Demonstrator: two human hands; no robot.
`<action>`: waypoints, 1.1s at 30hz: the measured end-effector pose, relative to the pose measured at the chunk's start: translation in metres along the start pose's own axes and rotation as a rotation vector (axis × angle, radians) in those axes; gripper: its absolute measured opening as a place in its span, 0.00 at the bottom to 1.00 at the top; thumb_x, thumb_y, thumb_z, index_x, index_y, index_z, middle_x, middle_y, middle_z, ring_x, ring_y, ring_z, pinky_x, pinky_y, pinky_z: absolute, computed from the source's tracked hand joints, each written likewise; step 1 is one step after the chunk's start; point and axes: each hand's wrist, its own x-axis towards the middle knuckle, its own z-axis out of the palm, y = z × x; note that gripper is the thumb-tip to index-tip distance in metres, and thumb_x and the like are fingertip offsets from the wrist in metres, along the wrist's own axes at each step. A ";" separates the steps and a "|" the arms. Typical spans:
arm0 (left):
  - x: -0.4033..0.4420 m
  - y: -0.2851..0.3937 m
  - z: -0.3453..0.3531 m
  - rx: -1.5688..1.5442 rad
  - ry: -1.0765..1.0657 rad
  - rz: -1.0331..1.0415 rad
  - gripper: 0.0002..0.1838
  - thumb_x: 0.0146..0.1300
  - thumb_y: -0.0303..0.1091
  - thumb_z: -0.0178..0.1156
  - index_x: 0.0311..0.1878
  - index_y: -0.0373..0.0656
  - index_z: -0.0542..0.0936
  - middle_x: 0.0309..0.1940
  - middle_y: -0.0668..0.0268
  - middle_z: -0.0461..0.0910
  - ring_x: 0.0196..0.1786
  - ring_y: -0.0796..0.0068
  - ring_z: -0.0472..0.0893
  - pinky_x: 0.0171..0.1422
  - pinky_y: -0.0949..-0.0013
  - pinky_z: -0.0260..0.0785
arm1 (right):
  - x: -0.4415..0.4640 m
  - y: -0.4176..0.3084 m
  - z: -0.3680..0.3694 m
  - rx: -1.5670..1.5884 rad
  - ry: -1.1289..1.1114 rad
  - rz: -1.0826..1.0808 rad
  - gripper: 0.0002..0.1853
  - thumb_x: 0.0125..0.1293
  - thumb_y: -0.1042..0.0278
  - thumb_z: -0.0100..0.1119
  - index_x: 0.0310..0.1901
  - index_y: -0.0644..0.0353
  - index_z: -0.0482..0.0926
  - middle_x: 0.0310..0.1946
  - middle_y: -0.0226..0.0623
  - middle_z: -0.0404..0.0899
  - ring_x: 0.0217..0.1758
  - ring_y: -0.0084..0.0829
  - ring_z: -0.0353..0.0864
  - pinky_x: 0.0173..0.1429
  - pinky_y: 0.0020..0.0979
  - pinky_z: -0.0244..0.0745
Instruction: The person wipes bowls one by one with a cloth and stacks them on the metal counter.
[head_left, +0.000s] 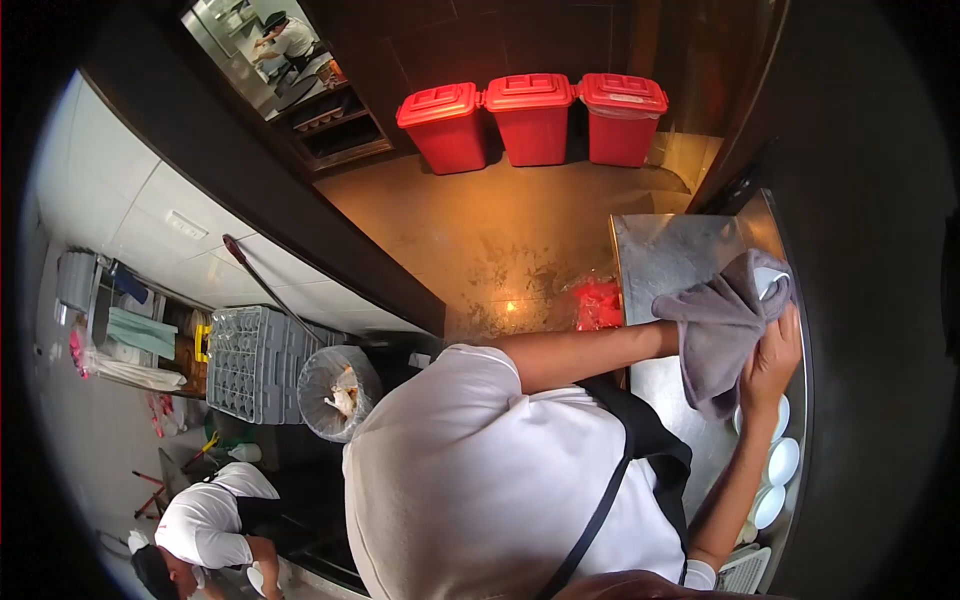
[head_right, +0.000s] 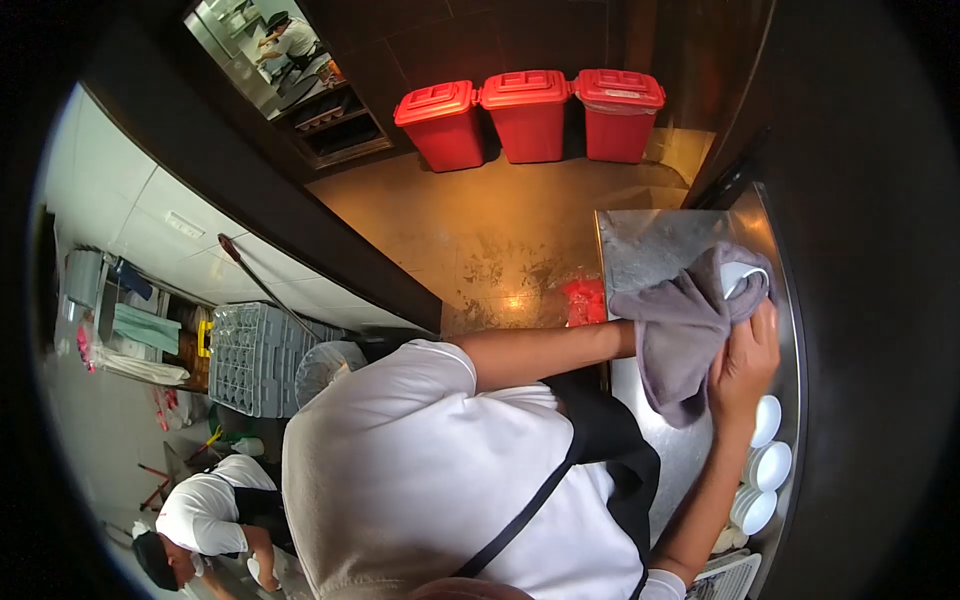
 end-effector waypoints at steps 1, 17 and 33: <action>0.002 0.003 -0.001 -0.044 0.015 0.006 0.30 0.69 0.38 0.58 0.71 0.35 0.68 0.67 0.52 0.72 0.68 0.55 0.72 0.78 0.58 0.59 | -0.005 -0.003 0.010 0.204 -0.010 0.149 0.14 0.68 0.72 0.57 0.52 0.71 0.78 0.57 0.54 0.80 0.64 0.50 0.78 0.70 0.44 0.68; 0.069 -0.037 -0.026 -0.711 -0.254 -0.112 0.41 0.65 0.45 0.69 0.74 0.38 0.61 0.70 0.58 0.67 0.71 0.66 0.69 0.76 0.63 0.63 | 0.004 -0.004 -0.045 -0.022 0.152 0.317 0.19 0.67 0.71 0.61 0.57 0.67 0.75 0.50 0.54 0.81 0.51 0.49 0.83 0.55 0.41 0.79; 0.097 -0.108 -0.028 -1.184 -0.270 -0.531 0.32 0.70 0.56 0.58 0.65 0.38 0.75 0.61 0.56 0.78 0.65 0.58 0.76 0.71 0.57 0.70 | 0.023 -0.010 0.051 -0.074 0.599 0.691 0.21 0.58 0.69 0.62 0.54 0.66 0.81 0.52 0.50 0.81 0.52 0.43 0.83 0.56 0.39 0.78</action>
